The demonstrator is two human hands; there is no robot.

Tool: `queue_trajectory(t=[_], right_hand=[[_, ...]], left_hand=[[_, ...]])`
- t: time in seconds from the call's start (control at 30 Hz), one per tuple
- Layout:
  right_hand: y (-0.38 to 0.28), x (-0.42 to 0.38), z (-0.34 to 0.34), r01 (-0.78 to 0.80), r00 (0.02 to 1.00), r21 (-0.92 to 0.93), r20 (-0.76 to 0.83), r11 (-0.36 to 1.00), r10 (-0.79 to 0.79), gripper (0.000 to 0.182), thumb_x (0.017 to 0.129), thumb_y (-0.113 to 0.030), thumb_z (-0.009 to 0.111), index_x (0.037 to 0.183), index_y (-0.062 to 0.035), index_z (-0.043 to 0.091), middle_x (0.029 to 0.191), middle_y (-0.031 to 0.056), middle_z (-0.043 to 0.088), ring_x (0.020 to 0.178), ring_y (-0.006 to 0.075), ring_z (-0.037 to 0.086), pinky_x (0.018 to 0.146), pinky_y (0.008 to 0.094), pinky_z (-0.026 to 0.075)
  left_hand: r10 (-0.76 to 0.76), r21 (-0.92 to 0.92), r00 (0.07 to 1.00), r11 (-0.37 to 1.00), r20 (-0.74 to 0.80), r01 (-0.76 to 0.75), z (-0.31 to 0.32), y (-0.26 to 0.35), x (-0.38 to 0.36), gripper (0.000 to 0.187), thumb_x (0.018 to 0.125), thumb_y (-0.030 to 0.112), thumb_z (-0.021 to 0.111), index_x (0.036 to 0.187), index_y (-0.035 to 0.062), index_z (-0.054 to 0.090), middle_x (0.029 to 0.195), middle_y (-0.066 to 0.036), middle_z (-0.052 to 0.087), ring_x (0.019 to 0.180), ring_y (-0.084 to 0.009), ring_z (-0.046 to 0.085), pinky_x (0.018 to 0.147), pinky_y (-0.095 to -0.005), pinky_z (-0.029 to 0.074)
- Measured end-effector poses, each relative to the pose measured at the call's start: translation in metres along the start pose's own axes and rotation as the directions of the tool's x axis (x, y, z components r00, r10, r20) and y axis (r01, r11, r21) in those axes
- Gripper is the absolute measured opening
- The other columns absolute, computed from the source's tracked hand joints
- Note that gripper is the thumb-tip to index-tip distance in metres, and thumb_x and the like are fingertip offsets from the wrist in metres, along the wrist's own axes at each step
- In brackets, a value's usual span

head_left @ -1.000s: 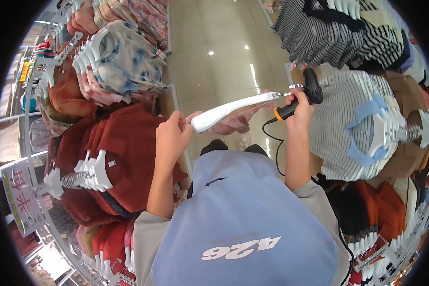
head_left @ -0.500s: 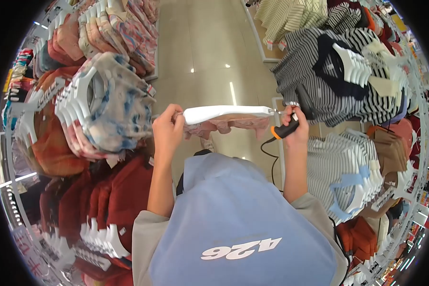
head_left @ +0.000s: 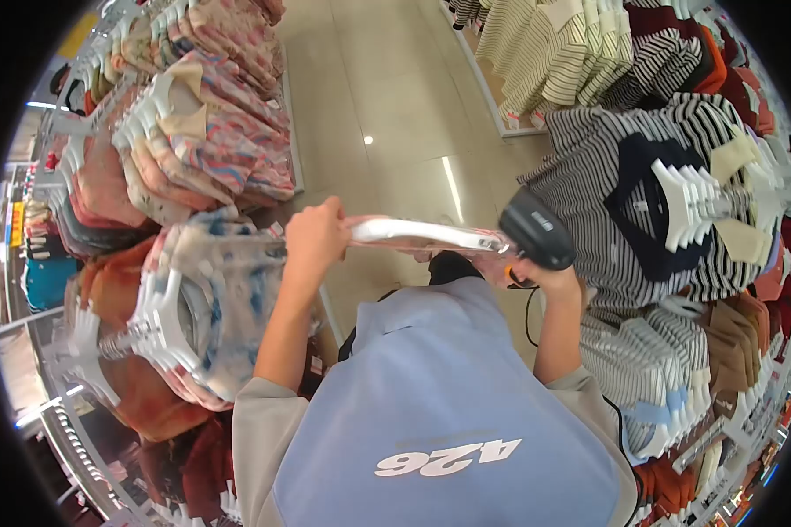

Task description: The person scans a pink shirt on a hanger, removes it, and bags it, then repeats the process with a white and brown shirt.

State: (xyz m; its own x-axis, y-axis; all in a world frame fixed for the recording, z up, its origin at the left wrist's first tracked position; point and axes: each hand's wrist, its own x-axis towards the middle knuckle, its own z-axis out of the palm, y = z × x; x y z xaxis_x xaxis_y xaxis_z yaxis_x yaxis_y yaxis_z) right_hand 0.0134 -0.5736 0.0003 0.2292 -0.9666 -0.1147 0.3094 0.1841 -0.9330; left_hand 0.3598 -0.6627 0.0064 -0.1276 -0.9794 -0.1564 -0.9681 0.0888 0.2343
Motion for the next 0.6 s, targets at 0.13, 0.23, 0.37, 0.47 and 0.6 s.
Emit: queue_trajectory(t=[0.13,0.23,0.37,0.47,0.6], right_hand=[[-0.005,0.072,0.006,0.175,0.984,-0.157,0.052,0.972,-0.169,0.058,0.066,-0.007,0.082,0.117,0.001,0.056,0.099,0.0069,0.065,0.087,0.0116,0.059,0.076,0.0275,0.048],[-0.022,0.132,-0.004,0.223,0.974,-0.145,-0.008,0.964,-0.227,0.05,0.068,-0.01,0.081,0.111,0.0007,0.058,0.092,0.0058,0.065,0.078,0.0101,0.061,0.069,0.026,0.049],[-0.043,0.197,-0.036,0.066,0.998,0.15,-0.012,0.987,-0.065,0.023,0.077,0.003,0.062,0.099,0.0065,0.058,0.082,0.0131,0.061,0.056,0.0138,0.054,0.049,0.0264,0.044],[-0.077,0.248,-0.036,0.082,0.99,0.26,0.089,0.962,-0.108,0.023,0.078,0.001,0.061,0.1,0.006,0.057,0.083,0.0136,0.06,0.057,0.0142,0.055,0.05,0.0263,0.044],[-0.096,0.319,-0.034,0.089,0.994,0.265,0.04,0.96,-0.103,0.015,0.081,-0.001,0.066,0.093,0.0027,0.06,0.074,0.0065,0.06,0.054,0.0094,0.053,0.048,0.0233,0.042]], left_hand=[[0.135,-0.173,0.987,0.978,0.089,-0.118,-0.01,0.04,0.07,0.016,0.068,0.016,0.061,0.081,0.0058,0.063,0.061,-0.01,0.064,0.059,-0.0293,0.063,0.059,-0.0385,0.049],[0.178,-0.321,0.968,0.94,0.178,-0.114,-0.02,0.068,0.109,0.019,0.068,0.017,0.061,0.084,0.0057,0.065,0.057,-0.009,0.062,0.054,-0.0281,0.06,0.056,-0.0361,0.047],[0.19,-0.276,0.975,0.949,0.113,-0.152,-0.055,0.082,0.148,0.027,0.068,0.022,0.07,0.091,0.0085,0.067,0.079,-0.012,0.063,0.072,-0.031,0.062,0.066,-0.0406,0.049],[0.379,-0.142,0.868,0.887,-0.32,-0.44,-0.06,0.076,0.18,0.031,0.066,0.02,0.074,0.094,0.0083,0.067,0.081,-0.011,0.06,0.074,-0.0301,0.06,0.067,-0.04,0.048],[0.274,-0.232,0.935,0.917,-0.226,-0.324,-0.019,0.032,0.226,0.036,0.062,0.014,0.076,0.096,0.0083,0.066,0.083,-0.011,0.063,0.075,-0.0286,0.062,0.068,-0.0378,0.049]])
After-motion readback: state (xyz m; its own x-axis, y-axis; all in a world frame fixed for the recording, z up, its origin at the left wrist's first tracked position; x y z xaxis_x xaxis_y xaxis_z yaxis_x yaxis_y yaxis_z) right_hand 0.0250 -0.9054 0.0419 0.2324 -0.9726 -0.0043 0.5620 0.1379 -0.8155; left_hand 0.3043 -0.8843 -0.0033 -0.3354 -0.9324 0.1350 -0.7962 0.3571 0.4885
